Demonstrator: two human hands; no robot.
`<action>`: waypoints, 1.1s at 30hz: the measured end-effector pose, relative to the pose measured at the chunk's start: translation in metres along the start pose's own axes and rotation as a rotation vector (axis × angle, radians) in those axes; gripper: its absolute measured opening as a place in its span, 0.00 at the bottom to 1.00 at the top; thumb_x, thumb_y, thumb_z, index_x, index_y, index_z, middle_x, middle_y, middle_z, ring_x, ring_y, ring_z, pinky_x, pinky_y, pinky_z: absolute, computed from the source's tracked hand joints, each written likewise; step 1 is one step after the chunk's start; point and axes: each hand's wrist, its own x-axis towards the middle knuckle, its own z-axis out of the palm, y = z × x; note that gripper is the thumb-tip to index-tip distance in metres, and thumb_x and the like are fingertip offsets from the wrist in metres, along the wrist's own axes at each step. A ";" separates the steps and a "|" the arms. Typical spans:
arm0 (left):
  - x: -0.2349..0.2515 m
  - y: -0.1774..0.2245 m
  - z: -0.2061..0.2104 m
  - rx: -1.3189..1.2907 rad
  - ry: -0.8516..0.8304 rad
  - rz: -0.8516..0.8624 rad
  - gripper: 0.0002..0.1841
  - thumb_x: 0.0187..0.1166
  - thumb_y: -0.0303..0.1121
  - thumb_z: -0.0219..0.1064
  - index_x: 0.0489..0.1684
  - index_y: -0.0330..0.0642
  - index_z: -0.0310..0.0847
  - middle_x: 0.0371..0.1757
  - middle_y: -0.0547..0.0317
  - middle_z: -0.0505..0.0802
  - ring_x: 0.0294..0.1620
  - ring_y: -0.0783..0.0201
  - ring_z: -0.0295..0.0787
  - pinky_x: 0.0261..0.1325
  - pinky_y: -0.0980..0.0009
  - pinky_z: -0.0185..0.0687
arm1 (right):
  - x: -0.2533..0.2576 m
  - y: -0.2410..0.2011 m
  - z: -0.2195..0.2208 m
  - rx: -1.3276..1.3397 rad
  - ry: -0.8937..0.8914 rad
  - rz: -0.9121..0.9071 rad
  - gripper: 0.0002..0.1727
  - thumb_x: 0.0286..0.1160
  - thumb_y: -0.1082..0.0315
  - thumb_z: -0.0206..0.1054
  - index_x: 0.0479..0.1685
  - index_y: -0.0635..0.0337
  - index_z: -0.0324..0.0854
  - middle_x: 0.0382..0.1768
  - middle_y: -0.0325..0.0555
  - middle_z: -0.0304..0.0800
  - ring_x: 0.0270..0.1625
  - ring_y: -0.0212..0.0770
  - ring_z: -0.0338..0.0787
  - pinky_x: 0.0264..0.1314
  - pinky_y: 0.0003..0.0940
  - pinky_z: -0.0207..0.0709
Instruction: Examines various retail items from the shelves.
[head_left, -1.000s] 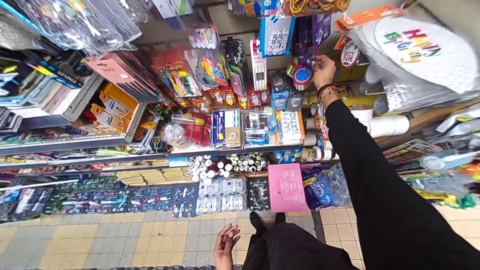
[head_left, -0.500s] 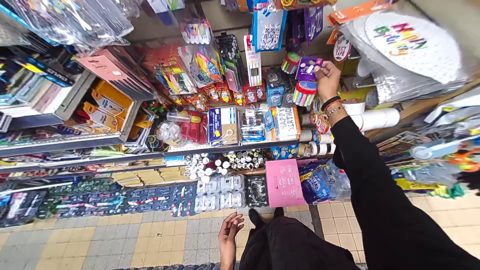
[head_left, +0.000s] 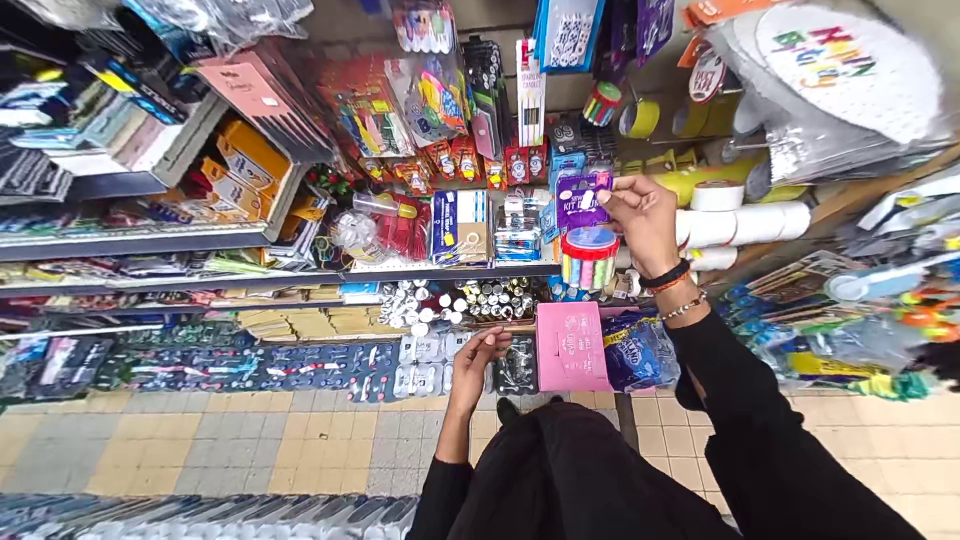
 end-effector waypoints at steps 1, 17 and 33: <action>0.014 0.015 0.004 0.009 -0.041 0.050 0.23 0.94 0.36 0.47 0.71 0.26 0.76 0.64 0.37 0.90 0.63 0.44 0.90 0.65 0.49 0.88 | -0.017 0.000 0.011 0.008 -0.023 0.023 0.13 0.77 0.69 0.73 0.55 0.65 0.84 0.40 0.47 0.97 0.39 0.43 0.97 0.39 0.41 0.95; 0.043 0.072 0.024 -0.003 -0.007 0.163 0.13 0.88 0.29 0.59 0.54 0.26 0.86 0.45 0.44 0.96 0.44 0.54 0.97 0.51 0.58 0.95 | -0.119 0.025 0.075 0.113 -0.135 0.182 0.11 0.78 0.69 0.72 0.53 0.65 0.85 0.38 0.49 0.96 0.37 0.45 0.97 0.40 0.43 0.95; 0.035 0.065 0.007 -0.078 0.037 0.171 0.12 0.88 0.27 0.59 0.54 0.25 0.84 0.43 0.44 0.95 0.42 0.55 0.96 0.50 0.59 0.95 | -0.126 0.038 0.090 0.329 -0.192 0.239 0.11 0.83 0.72 0.66 0.55 0.71 0.86 0.44 0.55 0.94 0.42 0.46 0.96 0.49 0.45 0.93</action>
